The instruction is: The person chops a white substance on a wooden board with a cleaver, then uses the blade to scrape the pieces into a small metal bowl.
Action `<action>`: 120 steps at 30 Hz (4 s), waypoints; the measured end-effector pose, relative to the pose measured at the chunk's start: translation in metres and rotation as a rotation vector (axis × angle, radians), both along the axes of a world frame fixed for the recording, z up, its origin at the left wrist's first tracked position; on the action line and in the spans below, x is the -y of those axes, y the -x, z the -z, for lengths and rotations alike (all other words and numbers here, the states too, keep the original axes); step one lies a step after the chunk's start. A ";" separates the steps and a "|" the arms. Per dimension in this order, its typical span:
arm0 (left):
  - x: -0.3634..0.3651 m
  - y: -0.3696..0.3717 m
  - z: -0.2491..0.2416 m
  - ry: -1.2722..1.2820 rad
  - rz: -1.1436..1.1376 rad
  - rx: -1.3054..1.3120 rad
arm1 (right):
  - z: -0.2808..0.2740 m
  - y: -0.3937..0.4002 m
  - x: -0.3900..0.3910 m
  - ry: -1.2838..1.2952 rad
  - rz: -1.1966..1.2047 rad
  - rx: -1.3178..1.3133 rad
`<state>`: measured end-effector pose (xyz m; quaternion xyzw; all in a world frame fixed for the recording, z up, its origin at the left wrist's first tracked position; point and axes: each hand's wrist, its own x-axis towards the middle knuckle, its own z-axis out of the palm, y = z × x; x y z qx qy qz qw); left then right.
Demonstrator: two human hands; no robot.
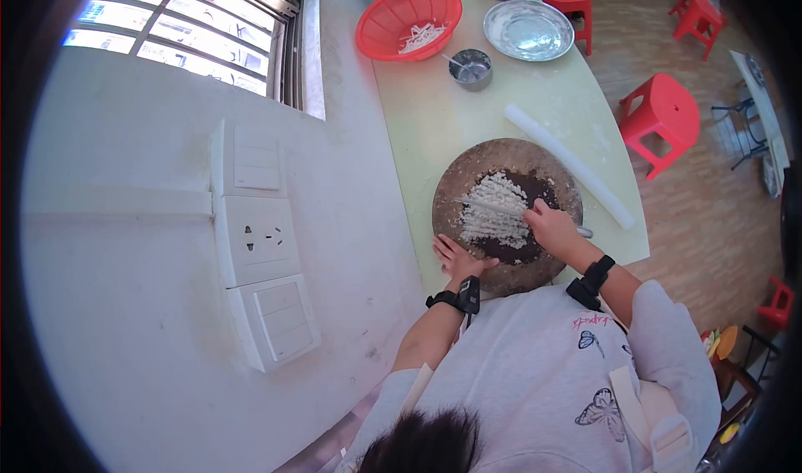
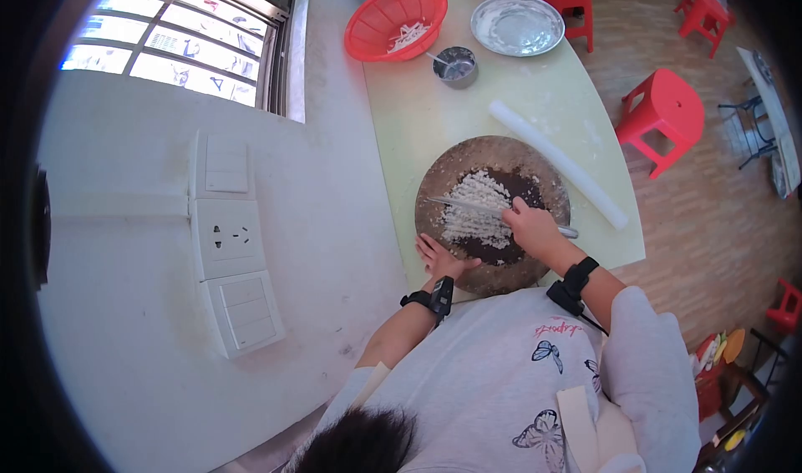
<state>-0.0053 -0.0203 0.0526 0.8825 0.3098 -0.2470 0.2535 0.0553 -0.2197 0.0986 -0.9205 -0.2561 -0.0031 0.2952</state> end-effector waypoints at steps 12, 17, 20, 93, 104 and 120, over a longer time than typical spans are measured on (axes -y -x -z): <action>-0.001 -0.002 -0.003 0.023 -0.012 -0.011 | -0.001 -0.003 0.003 0.066 0.052 -0.048; 0.002 0.000 0.000 -0.020 0.013 -0.002 | 0.007 -0.003 0.004 0.100 0.052 -0.024; -0.001 -0.002 -0.006 0.019 -0.001 -0.016 | -0.001 -0.007 0.005 0.073 0.024 -0.027; -0.003 -0.001 -0.004 0.041 0.021 -0.030 | 0.026 -0.064 0.025 0.013 0.336 -0.054; -0.003 0.000 -0.003 0.023 0.025 -0.001 | 0.019 -0.076 0.015 0.121 0.159 -0.413; -0.003 -0.001 -0.007 0.029 0.004 -0.027 | 0.004 -0.009 0.014 0.121 0.016 -0.072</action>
